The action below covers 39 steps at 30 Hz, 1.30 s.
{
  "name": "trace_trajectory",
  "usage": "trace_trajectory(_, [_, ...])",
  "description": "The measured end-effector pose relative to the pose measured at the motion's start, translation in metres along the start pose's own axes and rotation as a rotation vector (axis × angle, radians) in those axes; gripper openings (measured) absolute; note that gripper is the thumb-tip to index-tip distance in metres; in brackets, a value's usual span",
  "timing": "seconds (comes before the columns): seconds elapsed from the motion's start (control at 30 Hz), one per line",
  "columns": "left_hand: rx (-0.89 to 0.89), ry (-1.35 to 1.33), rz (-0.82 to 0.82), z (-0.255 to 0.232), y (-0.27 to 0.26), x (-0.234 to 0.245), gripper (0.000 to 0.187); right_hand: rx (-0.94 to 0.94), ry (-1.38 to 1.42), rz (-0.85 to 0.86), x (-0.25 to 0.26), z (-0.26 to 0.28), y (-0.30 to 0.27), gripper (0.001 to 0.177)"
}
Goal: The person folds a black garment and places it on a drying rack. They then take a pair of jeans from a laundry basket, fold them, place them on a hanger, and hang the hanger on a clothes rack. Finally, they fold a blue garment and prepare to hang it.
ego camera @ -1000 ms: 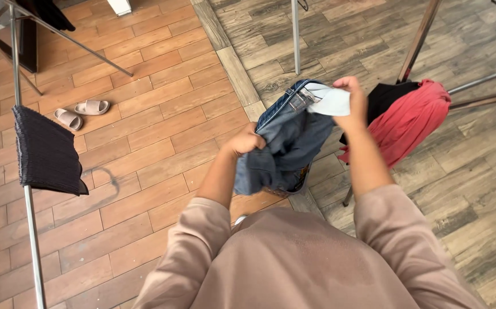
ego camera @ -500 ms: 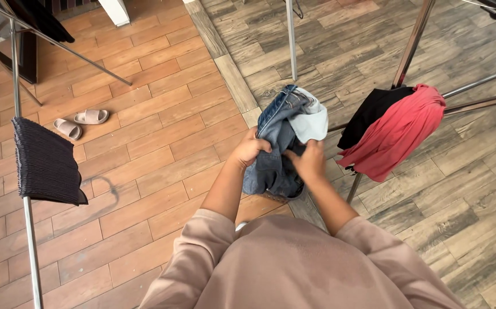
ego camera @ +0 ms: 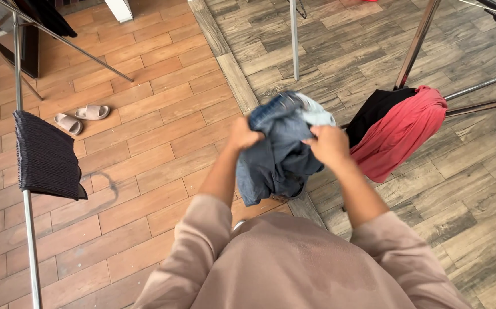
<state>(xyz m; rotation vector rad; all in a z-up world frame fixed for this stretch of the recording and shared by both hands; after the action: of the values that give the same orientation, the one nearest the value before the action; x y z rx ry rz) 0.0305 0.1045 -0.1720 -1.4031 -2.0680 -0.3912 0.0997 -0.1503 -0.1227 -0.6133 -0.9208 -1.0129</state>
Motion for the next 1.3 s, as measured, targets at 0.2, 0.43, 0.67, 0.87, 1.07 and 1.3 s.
trace_trajectory(0.2, [0.067, 0.160, -0.435, -0.063, -0.049, 0.045, 0.098, 0.171, 0.741, -0.119, 0.085, 0.045, -0.008, 0.020])
trace_trajectory(0.43, [-0.260, -0.050, -0.266, -0.098, -0.086, -0.031, 0.043, 0.078, 1.156, -0.135, 0.046, 0.038, 0.018, 0.003])
trace_trajectory(0.67, [0.163, -0.862, -0.336, -0.006, -0.014, -0.072, 0.014, 0.434, 0.477, -0.266, 0.007, 0.036, -0.032, 0.104])
trace_trajectory(0.87, [0.035, -1.053, -0.279, -0.014, -0.004, -0.044, 0.005, 0.395, -0.008, -0.055, -0.027, -0.059, -0.021, 0.080])
trace_trajectory(1.07, [-0.011, -0.902, -0.235, -0.039, -0.012, -0.041, 0.010, 0.114, 0.619, -0.127, -0.034, -0.062, 0.008, 0.038])
trace_trajectory(1.3, [-0.115, -0.389, -0.187, -0.025, -0.003, -0.059, 0.009, -0.182, 0.258, -0.151, -0.056, -0.054, 0.034, 0.037])
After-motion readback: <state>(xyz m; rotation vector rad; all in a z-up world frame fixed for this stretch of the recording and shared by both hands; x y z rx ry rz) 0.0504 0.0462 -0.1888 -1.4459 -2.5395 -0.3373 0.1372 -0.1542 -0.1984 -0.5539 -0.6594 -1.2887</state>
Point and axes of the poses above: each hand's wrist, its own y-axis towards the middle knuckle, its own x-axis out of the back of the hand, z = x × y, the point moved 6 cm from there along y, towards the middle knuckle, and after that the axes turned 11 degrees about y, right-handed, at the moved point
